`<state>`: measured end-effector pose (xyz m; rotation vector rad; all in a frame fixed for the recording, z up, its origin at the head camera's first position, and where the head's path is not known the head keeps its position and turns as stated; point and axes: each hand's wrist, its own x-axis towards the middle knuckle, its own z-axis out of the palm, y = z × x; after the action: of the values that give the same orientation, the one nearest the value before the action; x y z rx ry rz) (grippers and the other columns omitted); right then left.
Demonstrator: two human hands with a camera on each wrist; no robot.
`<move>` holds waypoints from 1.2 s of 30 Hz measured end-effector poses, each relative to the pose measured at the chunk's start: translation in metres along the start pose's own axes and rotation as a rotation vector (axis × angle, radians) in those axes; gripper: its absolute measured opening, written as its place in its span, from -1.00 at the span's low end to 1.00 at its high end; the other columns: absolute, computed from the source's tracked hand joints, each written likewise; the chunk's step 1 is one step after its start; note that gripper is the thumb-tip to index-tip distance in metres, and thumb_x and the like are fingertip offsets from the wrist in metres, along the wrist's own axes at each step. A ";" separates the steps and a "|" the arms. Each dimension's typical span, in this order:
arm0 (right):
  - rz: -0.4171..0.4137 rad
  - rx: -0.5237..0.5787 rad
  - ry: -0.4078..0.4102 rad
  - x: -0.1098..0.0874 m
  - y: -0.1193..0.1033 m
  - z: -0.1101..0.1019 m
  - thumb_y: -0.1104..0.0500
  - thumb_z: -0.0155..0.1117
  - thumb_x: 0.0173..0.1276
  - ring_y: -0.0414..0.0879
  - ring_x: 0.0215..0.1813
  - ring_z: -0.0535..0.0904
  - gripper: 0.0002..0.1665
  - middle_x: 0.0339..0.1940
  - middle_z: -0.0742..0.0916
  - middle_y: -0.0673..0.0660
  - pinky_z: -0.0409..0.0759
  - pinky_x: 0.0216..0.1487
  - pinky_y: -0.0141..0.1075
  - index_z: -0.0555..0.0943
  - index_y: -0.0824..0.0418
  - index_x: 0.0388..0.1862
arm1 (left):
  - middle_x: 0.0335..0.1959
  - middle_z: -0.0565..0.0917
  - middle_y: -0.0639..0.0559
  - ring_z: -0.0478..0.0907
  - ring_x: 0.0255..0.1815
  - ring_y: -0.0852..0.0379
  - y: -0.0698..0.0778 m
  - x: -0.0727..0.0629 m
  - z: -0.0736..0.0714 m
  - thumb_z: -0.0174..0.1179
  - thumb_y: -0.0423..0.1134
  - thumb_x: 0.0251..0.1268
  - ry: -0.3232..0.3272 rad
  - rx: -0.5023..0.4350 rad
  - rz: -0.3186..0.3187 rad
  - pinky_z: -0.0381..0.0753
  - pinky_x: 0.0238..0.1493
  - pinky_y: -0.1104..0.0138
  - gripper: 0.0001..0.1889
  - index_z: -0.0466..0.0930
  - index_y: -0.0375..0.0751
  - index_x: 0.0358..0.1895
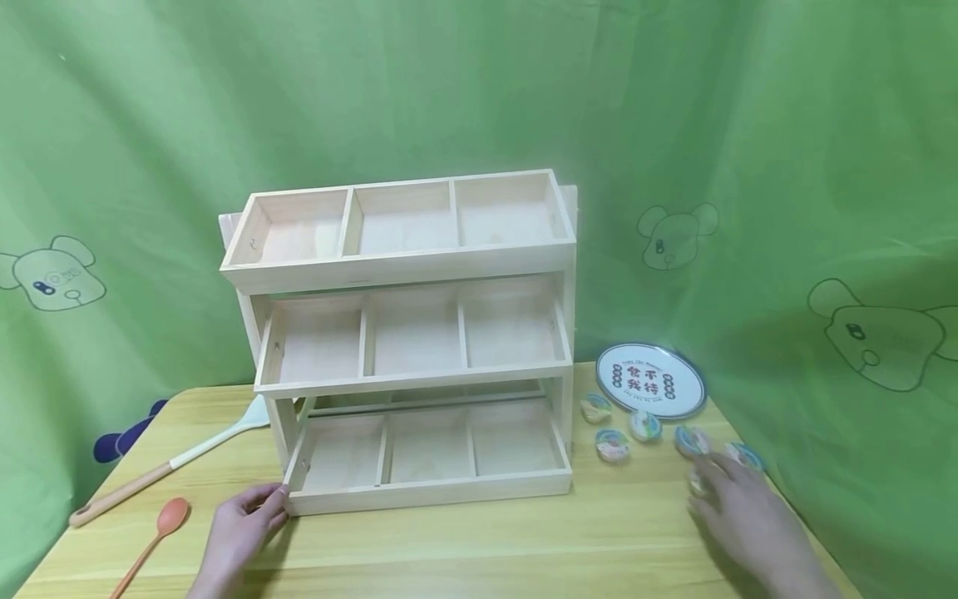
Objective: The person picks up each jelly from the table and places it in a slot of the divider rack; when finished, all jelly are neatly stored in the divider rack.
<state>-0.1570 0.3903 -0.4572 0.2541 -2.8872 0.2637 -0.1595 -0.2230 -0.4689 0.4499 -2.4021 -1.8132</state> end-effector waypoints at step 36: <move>-0.031 0.084 -0.061 0.018 -0.038 -0.012 0.15 0.52 0.09 0.59 0.13 0.35 -0.39 0.15 0.45 0.63 0.36 0.06 0.51 0.57 0.42 0.08 | -0.09 0.62 -0.26 0.62 -0.15 0.03 -0.003 0.003 -0.003 0.22 -0.24 0.39 -0.013 -0.023 -0.013 0.73 -0.11 0.41 -0.61 0.55 -0.54 0.07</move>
<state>-0.1649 0.3531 -0.4354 0.3274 -2.9331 0.3784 -0.1615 -0.2275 -0.4716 0.4544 -2.3901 -1.8522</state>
